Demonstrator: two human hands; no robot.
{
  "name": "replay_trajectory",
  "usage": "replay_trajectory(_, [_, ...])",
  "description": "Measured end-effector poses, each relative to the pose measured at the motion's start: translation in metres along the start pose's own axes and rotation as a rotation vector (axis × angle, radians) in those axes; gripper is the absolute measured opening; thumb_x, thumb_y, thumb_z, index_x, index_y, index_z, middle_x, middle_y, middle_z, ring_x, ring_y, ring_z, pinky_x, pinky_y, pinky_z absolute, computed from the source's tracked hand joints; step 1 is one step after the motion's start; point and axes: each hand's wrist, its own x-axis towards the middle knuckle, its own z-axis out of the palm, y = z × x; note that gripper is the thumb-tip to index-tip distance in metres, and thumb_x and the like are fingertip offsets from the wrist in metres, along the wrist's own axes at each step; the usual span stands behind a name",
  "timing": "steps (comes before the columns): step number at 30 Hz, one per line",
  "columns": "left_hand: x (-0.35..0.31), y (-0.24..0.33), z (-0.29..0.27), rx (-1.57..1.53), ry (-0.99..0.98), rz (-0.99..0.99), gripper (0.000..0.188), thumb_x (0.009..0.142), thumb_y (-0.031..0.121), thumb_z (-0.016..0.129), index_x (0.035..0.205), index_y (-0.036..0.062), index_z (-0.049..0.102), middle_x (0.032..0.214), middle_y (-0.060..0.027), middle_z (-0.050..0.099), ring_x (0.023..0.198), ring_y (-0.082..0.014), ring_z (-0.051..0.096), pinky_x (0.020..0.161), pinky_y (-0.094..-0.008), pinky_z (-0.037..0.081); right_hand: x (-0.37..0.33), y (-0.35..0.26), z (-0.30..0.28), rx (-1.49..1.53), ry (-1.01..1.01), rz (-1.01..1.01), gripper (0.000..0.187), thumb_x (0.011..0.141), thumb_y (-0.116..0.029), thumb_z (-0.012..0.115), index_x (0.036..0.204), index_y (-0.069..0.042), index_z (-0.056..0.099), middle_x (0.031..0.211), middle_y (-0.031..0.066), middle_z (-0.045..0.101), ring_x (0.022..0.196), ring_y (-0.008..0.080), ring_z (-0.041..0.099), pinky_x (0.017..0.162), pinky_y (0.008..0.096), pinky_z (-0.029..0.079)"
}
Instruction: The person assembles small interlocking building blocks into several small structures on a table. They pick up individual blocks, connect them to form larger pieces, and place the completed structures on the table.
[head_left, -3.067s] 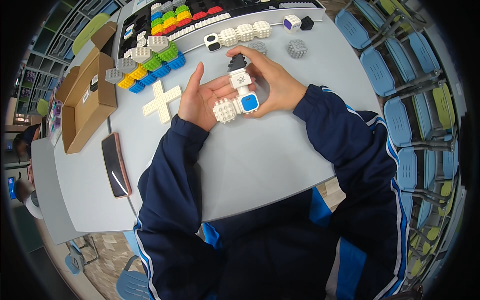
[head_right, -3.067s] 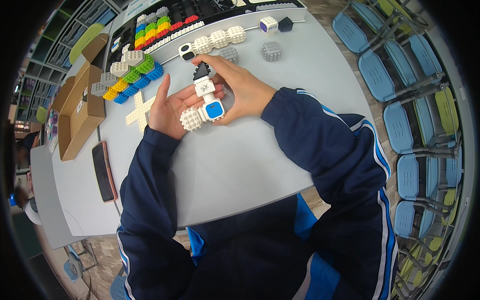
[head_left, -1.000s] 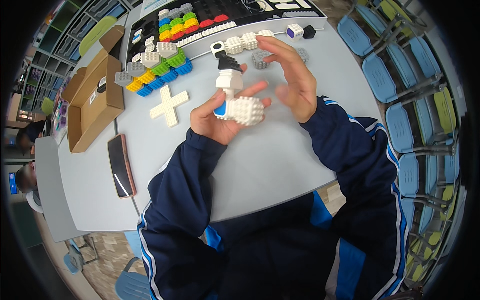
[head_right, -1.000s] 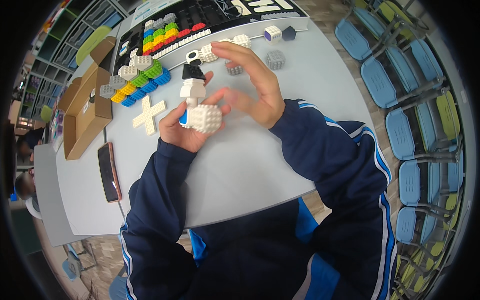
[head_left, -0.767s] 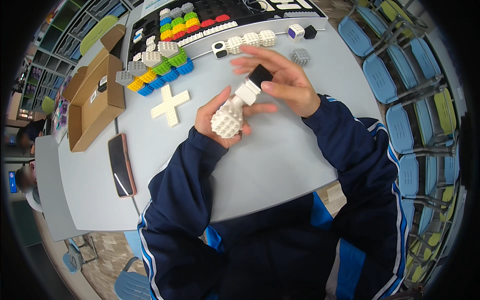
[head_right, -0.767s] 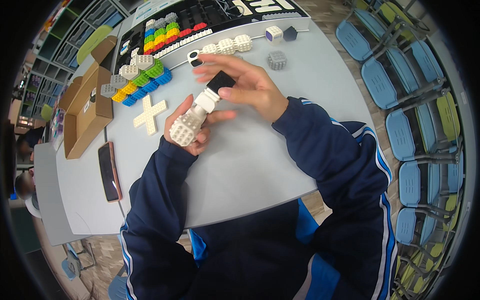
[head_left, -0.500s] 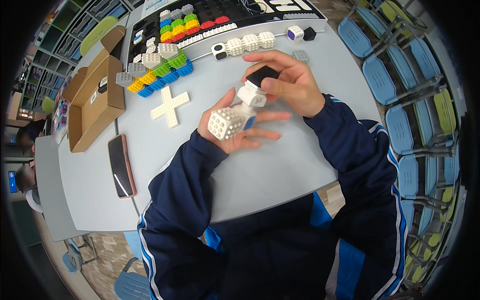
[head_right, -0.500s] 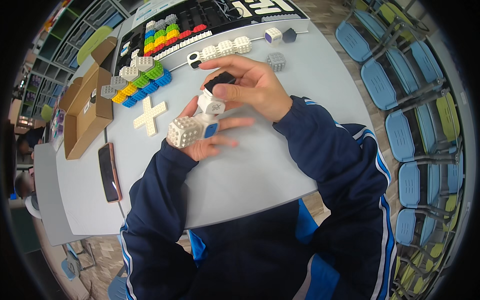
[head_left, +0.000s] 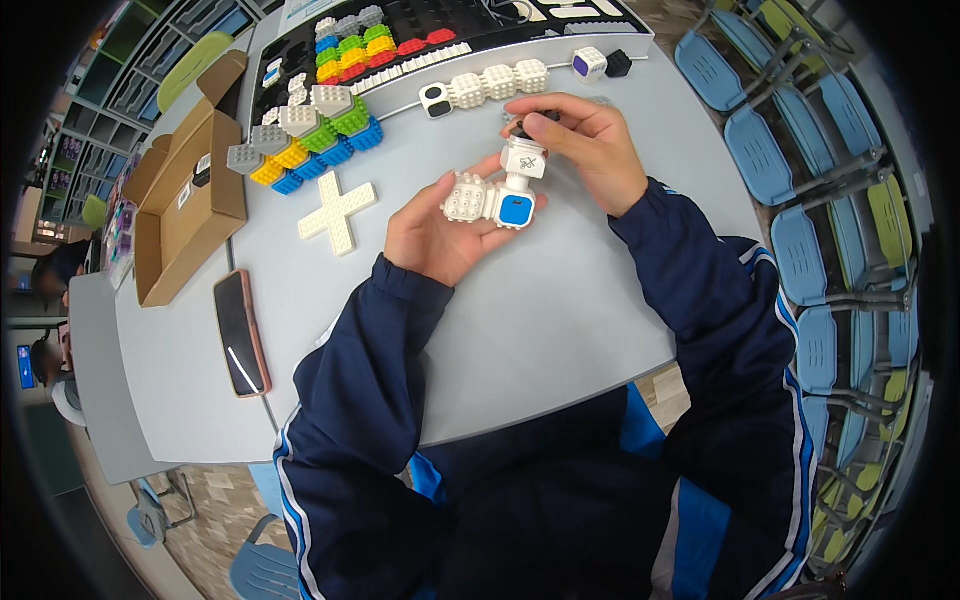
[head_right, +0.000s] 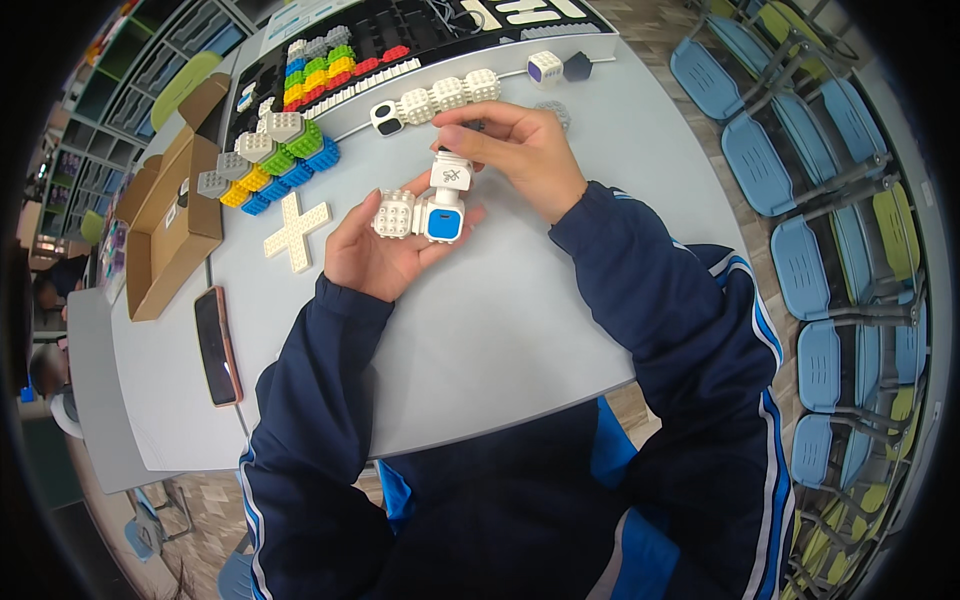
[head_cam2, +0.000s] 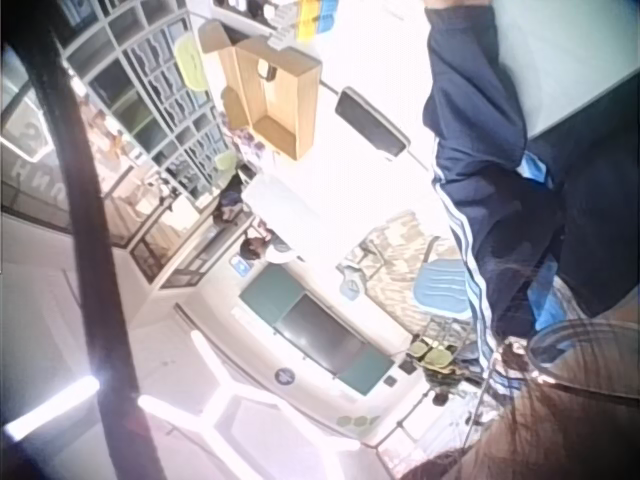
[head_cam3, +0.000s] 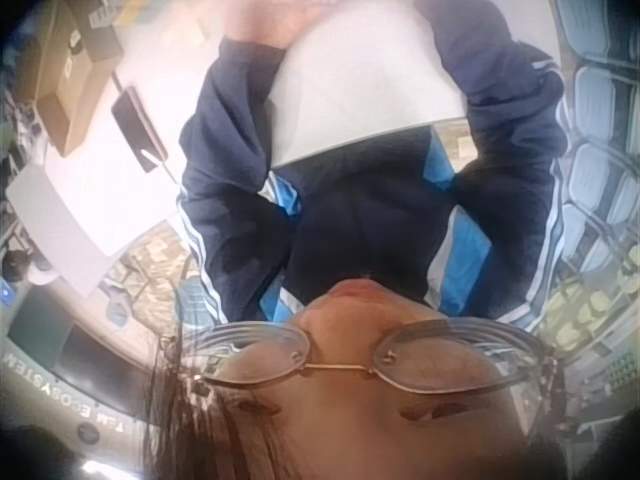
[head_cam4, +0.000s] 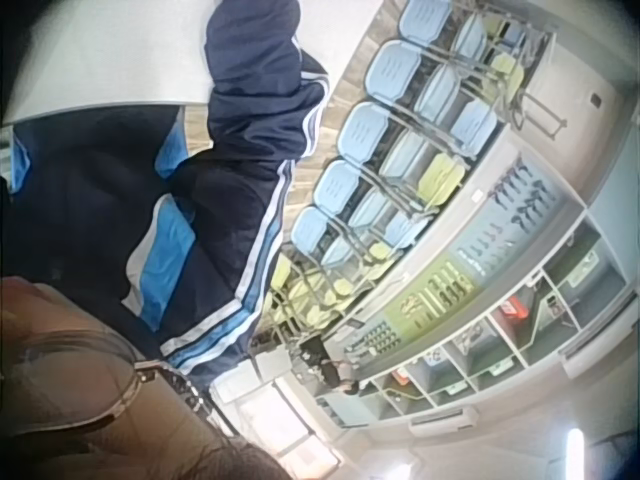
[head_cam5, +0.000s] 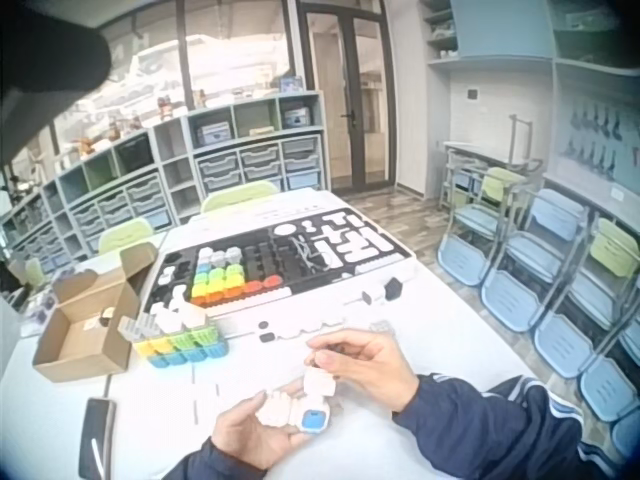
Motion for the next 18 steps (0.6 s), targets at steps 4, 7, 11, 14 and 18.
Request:
replay_trajectory(4, [0.001,0.002,-0.003,-0.134,-0.032,-0.042,0.077,0.098,0.041,0.045,0.152,-0.0050,0.015,0.153,-0.0283,0.026,0.140,-0.0493,0.029,0.117,-0.0487,0.028,0.000,0.008,-0.002,0.069,-0.015,0.009,0.031,0.098,-0.021,0.059,0.121,-0.001,0.064,0.106,0.0117,0.070,0.098,0.0144,0.064,0.089,0.0290,0.049])
replay_trajectory(7, [-0.001,0.002,-0.002,-0.161,-0.021,-0.034,0.076,0.098,0.040,0.045,0.151,-0.0052,0.016,0.152,-0.0287,0.027,0.140,-0.0501,0.029,0.117,-0.0491,0.029,0.001,0.006,0.001,0.088,-0.031,0.016,0.033,0.096,-0.017,0.061,0.125,-0.001,0.062,0.107,0.0113,0.069,0.100,0.0144,0.064,0.090,0.0288,0.049])
replay_trajectory(11, [-0.002,0.002,-0.002,-0.188,-0.003,-0.027,0.075,0.097,0.040,0.045,0.151,-0.0050,0.019,0.152,-0.0283,0.029,0.140,-0.0470,0.031,0.117,-0.0491,0.028,-0.003,0.000,0.005,0.068,-0.059,-0.003,0.041,0.090,-0.008,0.066,0.129,-0.001,0.058,0.108,0.0119,0.069,0.101,0.0146,0.064,0.091,0.0284,0.050])
replay_trajectory(14, [0.004,-0.003,-0.010,-0.163,-0.016,0.050,0.073,0.097,0.038,0.046,0.150,-0.0045,0.022,0.153,-0.0242,0.030,0.145,-0.0393,0.026,0.119,-0.0457,0.023,-0.004,0.001,0.001,0.045,-0.038,-0.049,0.045,0.085,-0.004,0.070,0.129,-0.001,0.058,0.109,0.0127,0.069,0.100,0.0145,0.064,0.090,0.0282,0.051])
replay_trajectory(18, [0.006,-0.006,-0.018,0.276,0.253,0.447,0.065,0.099,0.030,0.045,0.151,-0.0022,0.023,0.156,-0.0158,0.029,0.149,-0.0275,0.020,0.120,-0.0396,0.017,0.004,0.001,-0.003,0.048,0.008,-0.112,0.047,0.082,-0.002,0.072,0.127,0.000,0.059,0.109,0.0133,0.069,0.099,0.0147,0.065,0.088,0.0284,0.052])
